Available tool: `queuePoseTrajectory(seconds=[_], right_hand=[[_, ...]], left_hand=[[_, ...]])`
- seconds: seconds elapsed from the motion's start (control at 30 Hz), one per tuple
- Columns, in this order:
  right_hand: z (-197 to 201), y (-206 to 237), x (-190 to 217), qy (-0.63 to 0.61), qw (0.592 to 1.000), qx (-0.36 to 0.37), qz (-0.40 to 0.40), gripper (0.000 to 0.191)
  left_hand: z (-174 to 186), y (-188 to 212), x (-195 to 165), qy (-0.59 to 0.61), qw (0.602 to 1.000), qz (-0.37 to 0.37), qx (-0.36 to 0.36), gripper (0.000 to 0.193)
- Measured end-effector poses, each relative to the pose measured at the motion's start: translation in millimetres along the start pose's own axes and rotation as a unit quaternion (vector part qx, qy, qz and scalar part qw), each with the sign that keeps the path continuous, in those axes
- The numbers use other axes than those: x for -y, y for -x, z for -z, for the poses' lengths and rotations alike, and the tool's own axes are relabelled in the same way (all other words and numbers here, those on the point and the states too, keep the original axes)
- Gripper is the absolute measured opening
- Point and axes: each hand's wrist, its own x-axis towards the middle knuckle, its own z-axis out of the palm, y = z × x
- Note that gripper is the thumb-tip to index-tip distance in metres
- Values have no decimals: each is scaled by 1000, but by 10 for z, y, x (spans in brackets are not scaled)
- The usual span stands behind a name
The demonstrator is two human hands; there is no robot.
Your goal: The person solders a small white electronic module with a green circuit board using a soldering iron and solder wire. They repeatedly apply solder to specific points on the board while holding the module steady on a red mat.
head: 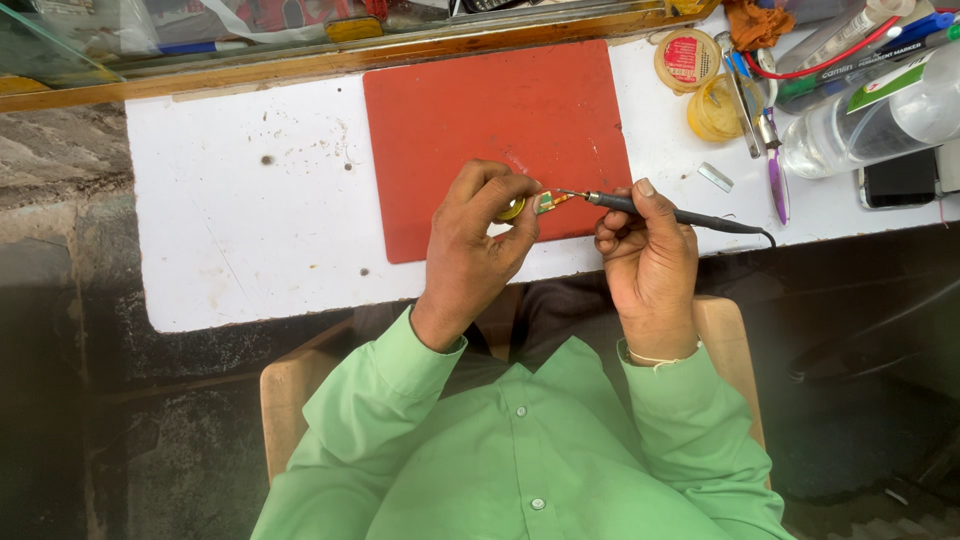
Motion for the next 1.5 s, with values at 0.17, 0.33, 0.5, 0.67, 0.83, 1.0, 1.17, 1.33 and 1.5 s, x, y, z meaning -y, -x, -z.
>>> queuePoseTrajectory(seconds=[0.17,0.33,0.5,0.67,0.83,1.0,1.17,1.33,1.5], right_hand=[[1,-1,1,-3,1000,4,0,16],[-5,6,0,-3,1000,3,-1,16],[-8,12,-4,-2,1000,4,-2,16],[2,5,-2,1,1000,6,1,17],[6,5,-4,-7,1000,3,-3,16],[-3,8,-10,-3,1000,4,2,16],[-15,14,-12,-3,1000,-4,-2,15],[-12,18,0,1,1000,-3,0,15],[-11,13,-7,-1,1000,-4,0,15]], left_hand=[[-2,-2,10,-5,1000,-2,1,11],[-2,5,12,-11,1000,-4,5,11],[0,1,23,-6,1000,-6,4,10],[-18,5,21,-8,1000,-9,1,10],[-15,2,27,-10,1000,-11,2,10],[-16,2,32,-12,1000,-12,1,10],[-19,0,42,-8,1000,-10,0,10],[-25,5,41,-10,1000,-7,0,10],[-27,6,47,-18,1000,-10,0,10]])
